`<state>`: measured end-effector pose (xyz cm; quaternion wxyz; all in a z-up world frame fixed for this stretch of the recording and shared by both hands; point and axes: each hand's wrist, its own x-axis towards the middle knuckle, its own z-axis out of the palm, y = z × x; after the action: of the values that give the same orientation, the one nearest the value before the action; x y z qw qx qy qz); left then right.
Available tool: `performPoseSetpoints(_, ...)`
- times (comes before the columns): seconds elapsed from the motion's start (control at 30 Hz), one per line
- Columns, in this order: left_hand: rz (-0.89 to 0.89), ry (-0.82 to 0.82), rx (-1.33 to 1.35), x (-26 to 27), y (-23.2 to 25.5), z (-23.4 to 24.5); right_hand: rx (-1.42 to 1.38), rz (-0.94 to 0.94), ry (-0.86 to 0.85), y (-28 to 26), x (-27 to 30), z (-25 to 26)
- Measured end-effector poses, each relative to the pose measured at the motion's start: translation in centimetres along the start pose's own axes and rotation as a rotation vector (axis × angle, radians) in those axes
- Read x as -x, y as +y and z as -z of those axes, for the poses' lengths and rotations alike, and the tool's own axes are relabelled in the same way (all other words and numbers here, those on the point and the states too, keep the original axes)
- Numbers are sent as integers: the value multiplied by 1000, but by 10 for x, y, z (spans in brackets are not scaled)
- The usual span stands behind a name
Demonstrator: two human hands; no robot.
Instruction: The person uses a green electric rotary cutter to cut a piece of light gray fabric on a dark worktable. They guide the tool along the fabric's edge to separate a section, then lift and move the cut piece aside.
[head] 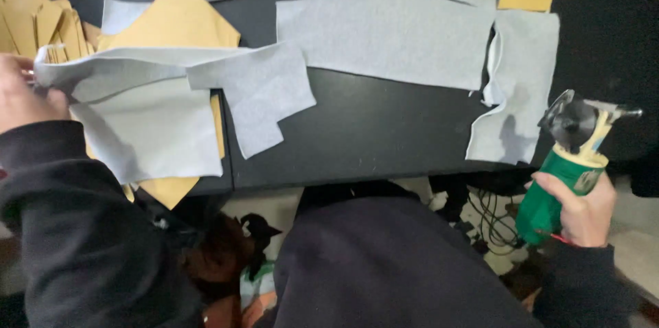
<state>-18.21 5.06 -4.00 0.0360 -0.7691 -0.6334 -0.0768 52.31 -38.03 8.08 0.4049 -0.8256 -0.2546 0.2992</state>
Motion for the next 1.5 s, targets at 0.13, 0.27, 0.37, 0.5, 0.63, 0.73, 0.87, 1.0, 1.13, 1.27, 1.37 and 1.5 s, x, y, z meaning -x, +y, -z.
performPoseSetpoints(0.13,-138,225,-471,-8,208,53,-13,-66,37,20,-6,13)
performPoseSetpoints(0.27,-525,-75,343,57,373,-29,99,-59,102,20,3,20)
performPoseSetpoints(0.37,-772,-226,567,95,475,-67,89,-94,81,18,-8,23)
performPoseSetpoints(0.5,-868,-137,556,117,546,-96,57,-169,49,31,-6,52)
performPoseSetpoints(0.63,-808,19,458,87,575,-122,160,-221,13,36,-27,67)
performPoseSetpoints(0.73,-776,54,306,51,589,-150,301,-104,-39,40,-68,80)
performPoseSetpoints(0.87,-752,-48,332,55,597,-164,372,-101,-119,39,-113,93)
performPoseSetpoints(1.0,-705,-272,395,95,565,-130,368,-102,-154,29,-144,100)
performPoseSetpoints(1.13,-822,-720,185,80,558,-22,432,-111,-148,31,-181,97)
performPoseSetpoints(1.27,-673,-833,743,81,602,-34,656,-112,-206,38,-203,110)
performPoseSetpoints(1.37,-246,-814,1177,55,681,-71,875,-101,-273,52,-255,126)
performPoseSetpoints(1.5,129,-946,1078,50,752,-68,1088,-187,-450,63,-297,145)
